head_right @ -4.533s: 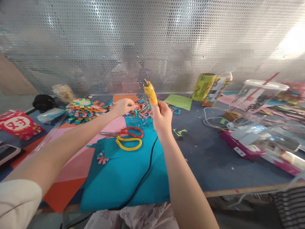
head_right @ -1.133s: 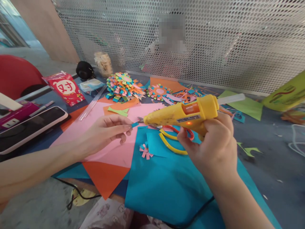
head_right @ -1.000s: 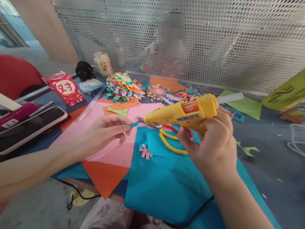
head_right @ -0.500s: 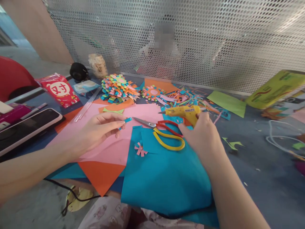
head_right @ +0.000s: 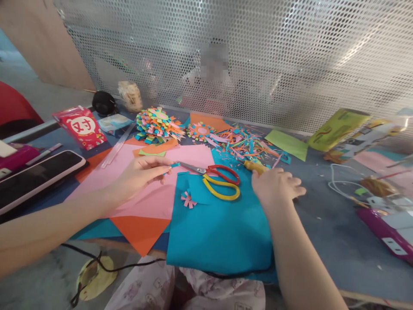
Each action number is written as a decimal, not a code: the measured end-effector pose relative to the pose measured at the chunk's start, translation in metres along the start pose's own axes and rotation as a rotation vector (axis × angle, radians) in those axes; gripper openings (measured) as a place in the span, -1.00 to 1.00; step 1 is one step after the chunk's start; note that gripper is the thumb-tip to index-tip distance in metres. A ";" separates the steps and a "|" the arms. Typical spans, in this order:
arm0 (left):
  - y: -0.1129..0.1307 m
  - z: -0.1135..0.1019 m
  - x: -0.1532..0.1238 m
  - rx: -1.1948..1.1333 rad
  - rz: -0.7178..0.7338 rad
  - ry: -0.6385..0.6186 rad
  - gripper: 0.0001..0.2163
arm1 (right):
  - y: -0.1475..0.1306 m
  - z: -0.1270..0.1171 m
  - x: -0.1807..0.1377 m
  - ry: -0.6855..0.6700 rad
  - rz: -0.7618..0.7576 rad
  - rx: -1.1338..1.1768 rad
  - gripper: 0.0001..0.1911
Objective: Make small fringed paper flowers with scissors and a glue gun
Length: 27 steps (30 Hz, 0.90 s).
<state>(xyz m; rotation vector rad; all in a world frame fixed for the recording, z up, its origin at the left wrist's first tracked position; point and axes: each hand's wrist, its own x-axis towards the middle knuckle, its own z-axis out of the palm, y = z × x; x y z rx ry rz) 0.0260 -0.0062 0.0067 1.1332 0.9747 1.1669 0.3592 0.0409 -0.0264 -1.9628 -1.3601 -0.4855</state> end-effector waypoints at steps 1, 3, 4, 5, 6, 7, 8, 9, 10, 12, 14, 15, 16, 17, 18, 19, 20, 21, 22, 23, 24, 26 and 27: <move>-0.001 -0.001 0.001 0.008 0.015 -0.007 -0.87 | -0.014 -0.008 -0.006 0.003 -0.052 0.000 -0.63; -0.003 -0.004 0.003 0.032 0.048 -0.015 -0.86 | -0.044 -0.026 -0.023 -0.150 -0.416 0.087 -0.65; -0.003 -0.005 0.004 0.046 0.061 -0.018 -0.86 | -0.059 -0.035 -0.033 -0.237 -0.610 0.176 -0.66; -0.004 -0.006 0.005 0.057 0.073 -0.020 -0.86 | -0.072 -0.043 -0.044 -0.313 -0.778 0.246 -0.68; -0.004 -0.006 0.006 0.066 0.085 -0.021 -0.86 | -0.082 -0.050 -0.054 -0.379 -0.938 0.276 -0.68; -0.003 -0.006 0.006 0.073 0.097 -0.022 -0.87 | -0.089 -0.056 -0.063 -0.424 -1.048 0.265 -0.68; -0.003 -0.006 0.007 0.079 0.107 -0.026 -0.88 | -0.094 -0.060 -0.070 -0.425 -1.109 0.242 -0.68; -0.002 -0.006 0.007 0.081 0.113 -0.028 -0.89 | -0.096 -0.063 -0.076 -0.417 -1.153 0.223 -0.68; -0.001 -0.005 0.007 0.081 0.117 -0.032 -0.89 | -0.096 -0.064 -0.080 -0.397 -1.179 0.208 -0.67; 0.001 -0.003 0.006 0.078 0.113 -0.033 -0.91 | -0.096 -0.064 -0.083 -0.348 -1.218 0.205 -0.67; 0.002 -0.001 0.005 0.074 0.099 -0.036 -0.92 | -0.096 -0.061 -0.083 -0.283 -1.268 0.212 -0.71; 0.003 0.000 0.004 0.072 0.093 -0.037 -0.92 | -0.097 -0.060 -0.082 -0.244 -1.296 0.209 -0.75; 0.004 0.001 0.003 0.068 0.089 -0.043 -0.91 | -0.098 -0.059 -0.082 -0.205 -1.322 0.207 -0.78; 0.004 0.001 0.003 0.063 0.089 -0.050 -0.91 | -0.100 -0.057 -0.081 -0.175 -1.340 0.221 -0.79; 0.005 0.001 0.003 0.057 0.096 -0.056 -0.90 | -0.101 -0.057 -0.081 -0.168 -1.340 0.261 -0.79; 0.005 0.000 0.003 0.053 0.108 -0.061 -0.89 | -0.102 -0.056 -0.080 -0.198 -1.305 0.330 -0.79; 0.005 -0.001 0.003 0.048 0.123 -0.064 -0.89 | -0.103 -0.056 -0.078 -0.264 -1.222 0.430 -0.79; 0.005 -0.001 0.003 0.045 0.140 -0.064 -0.88 | -0.103 -0.057 -0.077 -0.359 -1.084 0.549 -0.78; 0.005 -0.002 0.004 0.041 0.157 -0.060 -0.88 | -0.104 -0.057 -0.075 -0.476 -0.897 0.677 -0.78; 0.005 -0.003 0.005 0.037 0.173 -0.052 -0.88 | -0.105 -0.058 -0.073 -0.603 -0.677 0.810 -0.77; 0.005 -0.004 0.006 0.032 0.187 -0.043 -0.89 | -0.106 -0.059 -0.071 -0.733 -0.442 0.941 -0.77; 0.006 -0.006 0.007 0.026 0.212 -0.017 -0.91 | -0.113 -0.062 -0.067 -0.964 -0.007 1.178 -0.73; 0.006 -0.006 0.007 0.028 0.218 -0.008 -0.91 | -0.117 -0.063 -0.066 -1.057 0.165 1.270 -0.68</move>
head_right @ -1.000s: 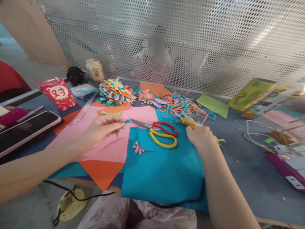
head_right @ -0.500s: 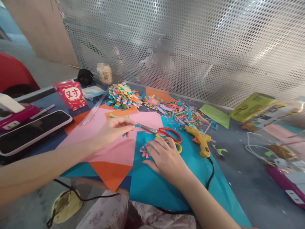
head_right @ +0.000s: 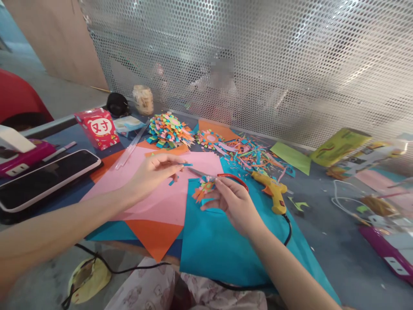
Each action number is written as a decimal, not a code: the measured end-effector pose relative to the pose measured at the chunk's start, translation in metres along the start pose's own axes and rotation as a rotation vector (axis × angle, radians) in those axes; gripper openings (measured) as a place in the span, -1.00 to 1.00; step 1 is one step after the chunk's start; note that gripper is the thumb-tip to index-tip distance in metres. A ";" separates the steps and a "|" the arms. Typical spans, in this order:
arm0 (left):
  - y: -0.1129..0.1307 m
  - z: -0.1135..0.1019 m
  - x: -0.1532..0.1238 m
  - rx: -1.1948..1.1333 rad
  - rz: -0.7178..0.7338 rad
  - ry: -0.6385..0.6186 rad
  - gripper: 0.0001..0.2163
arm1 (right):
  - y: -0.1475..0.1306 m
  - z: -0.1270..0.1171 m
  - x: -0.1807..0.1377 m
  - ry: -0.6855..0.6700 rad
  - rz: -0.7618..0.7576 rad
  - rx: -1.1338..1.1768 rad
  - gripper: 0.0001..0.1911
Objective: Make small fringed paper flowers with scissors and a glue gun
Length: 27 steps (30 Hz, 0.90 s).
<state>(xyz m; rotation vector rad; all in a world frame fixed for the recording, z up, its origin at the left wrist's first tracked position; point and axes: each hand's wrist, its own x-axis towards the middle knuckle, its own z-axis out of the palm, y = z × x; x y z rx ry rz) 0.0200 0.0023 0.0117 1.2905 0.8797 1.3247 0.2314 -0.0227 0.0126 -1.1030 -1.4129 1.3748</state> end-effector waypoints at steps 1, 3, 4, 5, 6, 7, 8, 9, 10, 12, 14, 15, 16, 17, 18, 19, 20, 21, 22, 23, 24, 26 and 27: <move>0.000 0.000 0.000 0.003 0.004 0.007 -0.91 | -0.003 0.003 0.002 -0.012 0.093 0.121 -0.64; 0.000 -0.001 0.001 0.009 0.006 0.011 -0.91 | -0.007 0.010 0.007 -0.029 0.216 0.242 -0.58; 0.000 -0.001 0.001 0.012 0.008 0.009 -0.90 | -0.008 0.012 0.009 -0.037 0.246 0.261 -0.57; 0.000 -0.002 0.001 0.017 0.011 0.004 -0.89 | -0.007 0.015 0.011 -0.051 0.261 0.262 -0.56; -0.001 -0.003 0.001 0.025 0.016 -0.006 -0.88 | -0.006 0.016 0.012 -0.068 0.262 0.246 -0.56; -0.002 -0.004 0.001 0.040 0.022 -0.018 -0.88 | -0.005 0.017 0.013 -0.087 0.247 0.214 -0.57; -0.002 -0.005 0.001 0.063 0.028 -0.032 -0.87 | -0.003 0.017 0.013 -0.101 0.217 0.165 -0.57; -0.002 -0.006 0.001 0.087 0.037 -0.043 -0.87 | -0.001 0.017 0.012 -0.105 0.177 0.098 -0.58; -0.002 -0.006 0.001 0.107 0.050 -0.052 -0.87 | 0.000 0.017 0.011 -0.095 0.128 0.015 -0.58; -0.002 -0.007 -0.001 0.139 0.081 -0.060 -0.87 | 0.002 0.015 0.007 -0.037 0.024 -0.170 -0.61; -0.001 -0.006 -0.003 0.172 0.108 -0.077 -0.86 | 0.002 0.012 0.003 0.011 -0.053 -0.300 -0.63; 0.000 -0.005 -0.005 0.189 0.119 -0.089 -0.86 | 0.002 0.011 0.001 0.014 -0.074 -0.332 -0.63; 0.002 -0.004 -0.007 0.208 0.124 -0.102 -0.86 | 0.002 0.009 -0.001 0.008 -0.086 -0.347 -0.63; 0.003 -0.003 -0.009 0.227 0.123 -0.111 -0.85 | 0.002 0.007 -0.002 -0.002 -0.097 -0.353 -0.64; 0.005 -0.001 -0.010 0.237 0.120 -0.115 -0.84 | 0.001 0.005 -0.004 -0.011 -0.109 -0.363 -0.64; 0.007 0.000 -0.012 0.242 0.114 -0.115 -0.82 | 0.001 0.004 -0.005 -0.014 -0.130 -0.385 -0.65; 0.009 0.002 -0.014 0.246 0.109 -0.113 -0.80 | 0.001 0.003 -0.006 -0.016 -0.161 -0.421 -0.67; 0.011 0.003 -0.016 0.250 0.102 -0.116 -0.79 | 0.000 0.002 -0.007 -0.016 -0.201 -0.465 -0.70; 0.013 0.004 -0.017 0.250 0.102 -0.126 -0.79 | 0.000 0.002 -0.007 -0.022 -0.246 -0.510 -0.73; 0.014 0.005 -0.018 0.246 0.105 -0.141 -0.80 | -0.001 0.001 -0.008 -0.032 -0.290 -0.548 -0.78; 0.016 0.005 -0.019 0.241 0.104 -0.161 -0.80 | -0.001 0.002 -0.009 -0.042 -0.331 -0.570 -0.82; 0.016 0.005 -0.021 0.226 0.084 -0.198 -0.81 | -0.002 0.003 -0.010 -0.069 -0.375 -0.567 -0.87; 0.016 0.004 -0.021 0.218 0.064 -0.211 -0.81 | -0.003 0.003 -0.010 -0.077 -0.376 -0.544 -0.88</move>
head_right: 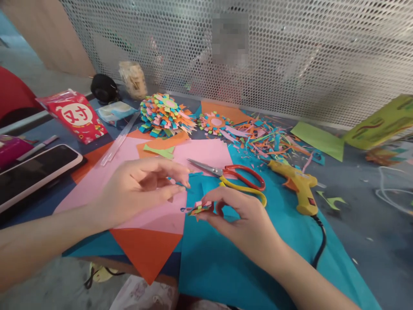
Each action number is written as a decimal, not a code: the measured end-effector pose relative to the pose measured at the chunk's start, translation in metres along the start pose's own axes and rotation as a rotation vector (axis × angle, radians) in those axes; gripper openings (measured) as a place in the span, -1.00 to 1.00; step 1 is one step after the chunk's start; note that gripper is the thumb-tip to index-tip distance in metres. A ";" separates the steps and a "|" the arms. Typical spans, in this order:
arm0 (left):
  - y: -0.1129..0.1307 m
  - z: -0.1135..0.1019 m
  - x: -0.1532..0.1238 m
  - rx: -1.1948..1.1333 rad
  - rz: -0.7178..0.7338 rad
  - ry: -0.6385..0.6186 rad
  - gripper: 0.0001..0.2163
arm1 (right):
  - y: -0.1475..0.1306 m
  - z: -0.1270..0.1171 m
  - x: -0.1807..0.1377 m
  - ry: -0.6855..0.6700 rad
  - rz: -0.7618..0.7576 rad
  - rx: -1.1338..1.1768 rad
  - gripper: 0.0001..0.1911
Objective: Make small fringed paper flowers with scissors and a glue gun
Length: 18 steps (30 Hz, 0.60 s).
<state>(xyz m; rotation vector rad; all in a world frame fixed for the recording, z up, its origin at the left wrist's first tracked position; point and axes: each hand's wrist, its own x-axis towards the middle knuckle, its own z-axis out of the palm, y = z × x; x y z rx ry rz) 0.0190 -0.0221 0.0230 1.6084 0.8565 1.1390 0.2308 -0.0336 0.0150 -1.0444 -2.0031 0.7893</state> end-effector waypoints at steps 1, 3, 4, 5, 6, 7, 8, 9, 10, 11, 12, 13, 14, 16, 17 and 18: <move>-0.001 0.000 0.000 -0.008 -0.023 -0.013 -0.81 | -0.001 0.000 0.000 -0.007 0.008 0.026 -0.90; -0.003 0.000 -0.001 -0.017 -0.071 -0.035 -0.81 | -0.002 0.000 0.000 -0.021 0.039 0.079 -0.93; -0.005 0.000 -0.001 -0.022 -0.091 -0.044 -0.81 | -0.002 0.000 -0.001 -0.024 0.047 0.095 -0.94; -0.006 0.000 -0.001 -0.028 -0.107 -0.052 -0.81 | -0.002 0.000 -0.001 -0.022 0.046 0.097 -0.95; -0.006 0.000 -0.001 -0.034 -0.120 -0.058 -0.81 | -0.002 0.000 -0.002 -0.018 0.036 0.085 -0.95; -0.007 0.001 -0.001 -0.043 -0.128 -0.061 -0.80 | -0.002 0.000 -0.002 -0.009 0.021 0.060 -0.96; -0.007 0.001 -0.001 -0.051 -0.135 -0.064 -0.80 | -0.001 -0.001 -0.003 0.003 0.002 0.031 -0.96; -0.007 0.001 -0.001 -0.058 -0.142 -0.066 -0.80 | -0.001 -0.001 -0.003 0.015 -0.014 0.004 -0.96; -0.006 0.002 -0.001 -0.063 -0.147 -0.065 -0.80 | -0.001 -0.001 -0.003 0.025 -0.030 -0.015 -0.95; -0.006 0.002 -0.002 -0.068 -0.151 -0.064 -0.81 | -0.001 -0.001 -0.003 0.033 -0.043 -0.025 -0.94; -0.005 0.002 -0.002 -0.070 -0.155 -0.065 -0.82 | -0.002 -0.002 -0.003 0.040 -0.055 -0.033 -0.93; -0.005 0.002 -0.003 -0.072 -0.154 -0.063 -0.82 | -0.002 -0.002 -0.003 0.045 -0.062 -0.040 -0.92; -0.004 0.002 -0.003 -0.072 -0.150 -0.061 -0.83 | -0.003 -0.001 -0.003 0.048 -0.067 -0.048 -0.91; -0.003 0.002 -0.004 -0.067 -0.139 -0.056 -0.85 | -0.003 -0.001 -0.003 0.048 -0.067 -0.064 -0.91; -0.002 0.003 -0.005 -0.063 -0.134 -0.052 -0.86 | -0.004 -0.001 -0.003 0.048 -0.061 -0.069 -0.90; -0.001 0.003 -0.005 -0.060 -0.128 -0.050 -0.86 | -0.004 -0.001 -0.003 0.047 -0.055 -0.070 -0.89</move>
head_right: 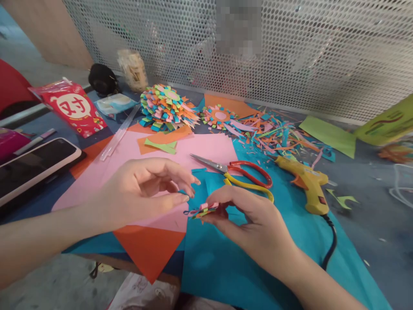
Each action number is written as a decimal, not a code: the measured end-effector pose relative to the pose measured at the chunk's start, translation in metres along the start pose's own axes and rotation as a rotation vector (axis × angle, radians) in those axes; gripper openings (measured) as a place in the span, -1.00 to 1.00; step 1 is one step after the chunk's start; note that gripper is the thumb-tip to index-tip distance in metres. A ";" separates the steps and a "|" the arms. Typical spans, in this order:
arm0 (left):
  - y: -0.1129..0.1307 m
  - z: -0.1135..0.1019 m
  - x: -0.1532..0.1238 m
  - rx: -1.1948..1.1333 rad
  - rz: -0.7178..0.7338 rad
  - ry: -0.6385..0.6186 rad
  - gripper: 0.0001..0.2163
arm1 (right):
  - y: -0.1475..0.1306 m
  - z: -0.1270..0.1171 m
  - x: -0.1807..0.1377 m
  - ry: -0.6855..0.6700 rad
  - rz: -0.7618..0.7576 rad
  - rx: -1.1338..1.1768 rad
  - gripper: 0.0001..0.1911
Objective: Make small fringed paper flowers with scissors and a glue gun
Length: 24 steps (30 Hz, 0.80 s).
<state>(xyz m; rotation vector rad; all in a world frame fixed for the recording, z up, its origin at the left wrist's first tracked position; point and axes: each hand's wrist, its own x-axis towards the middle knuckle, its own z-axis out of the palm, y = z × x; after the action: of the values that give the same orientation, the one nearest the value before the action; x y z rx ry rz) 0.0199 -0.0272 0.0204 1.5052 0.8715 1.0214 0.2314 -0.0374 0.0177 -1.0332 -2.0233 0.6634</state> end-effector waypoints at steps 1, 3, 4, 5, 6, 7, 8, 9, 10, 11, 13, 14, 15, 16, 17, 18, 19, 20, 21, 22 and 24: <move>0.001 0.000 0.000 0.002 0.006 0.000 -0.86 | 0.000 0.000 0.000 -0.002 0.007 0.000 -0.88; 0.003 0.001 -0.001 0.006 0.015 -0.006 -0.85 | 0.000 0.000 0.000 -0.010 0.021 0.007 -0.86; 0.004 0.001 -0.002 0.011 0.017 -0.010 -0.84 | 0.000 -0.001 0.000 -0.016 0.023 0.015 -0.85; 0.005 0.001 -0.002 0.018 0.017 -0.015 -0.83 | 0.000 -0.001 0.000 -0.019 0.023 0.020 -0.85; 0.005 0.001 -0.002 0.026 0.019 -0.018 -0.83 | 0.000 -0.001 0.000 -0.020 0.019 0.021 -0.86; 0.006 0.001 -0.003 0.034 0.023 -0.018 -0.83 | 0.000 -0.001 0.000 -0.017 0.012 0.018 -0.87; 0.006 0.001 -0.003 0.041 0.028 -0.012 -0.84 | 0.000 -0.001 -0.001 -0.010 0.005 0.012 -0.88; 0.006 0.001 -0.003 0.048 0.031 -0.004 -0.85 | 0.000 -0.001 -0.001 -0.007 0.003 0.003 -0.89; 0.006 0.001 -0.003 0.055 0.032 0.010 -0.86 | 0.001 -0.001 -0.001 -0.003 0.003 -0.006 -0.89; 0.006 0.001 -0.002 0.061 0.032 0.026 -0.86 | 0.001 -0.001 -0.002 0.000 0.001 -0.011 -0.89; 0.005 0.002 -0.002 0.069 0.028 0.050 -0.88 | 0.001 -0.001 -0.002 0.000 0.000 -0.014 -0.88; 0.005 0.002 -0.002 0.071 0.029 0.052 -0.88 | 0.001 -0.001 -0.002 -0.002 -0.003 -0.013 -0.88; 0.004 0.002 -0.002 0.070 0.029 0.044 -0.88 | 0.001 -0.001 -0.002 -0.006 -0.010 -0.006 -0.88; 0.004 0.002 -0.002 0.068 0.028 0.032 -0.88 | 0.001 0.000 -0.001 -0.010 -0.014 0.005 -0.87; 0.004 0.003 -0.002 0.065 0.023 0.016 -0.87 | 0.001 0.000 -0.001 -0.016 -0.015 0.015 -0.86; 0.004 0.003 -0.002 0.060 0.017 0.003 -0.86 | 0.001 0.000 0.000 -0.018 -0.016 0.024 -0.84; 0.004 0.003 -0.002 0.054 0.013 -0.004 -0.86 | 0.001 0.001 0.000 -0.019 -0.014 0.029 -0.82; 0.004 0.003 -0.002 0.046 0.010 -0.009 -0.86 | 0.000 0.001 0.001 -0.018 -0.011 0.030 -0.81; 0.004 0.003 -0.003 0.040 0.004 -0.011 -0.86 | 0.000 0.001 0.001 -0.017 -0.005 0.026 -0.80; 0.004 0.003 -0.003 0.037 -0.005 -0.014 -0.86 | -0.001 0.000 0.001 -0.018 0.001 0.022 -0.80; 0.002 0.003 -0.003 0.035 -0.019 -0.017 -0.85 | -0.001 0.000 0.001 -0.022 0.007 0.020 -0.79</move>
<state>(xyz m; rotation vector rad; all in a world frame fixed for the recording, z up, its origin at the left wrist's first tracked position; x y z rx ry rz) 0.0219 -0.0315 0.0222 1.5303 0.8945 0.9820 0.2301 -0.0373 0.0189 -1.0256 -2.0289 0.7006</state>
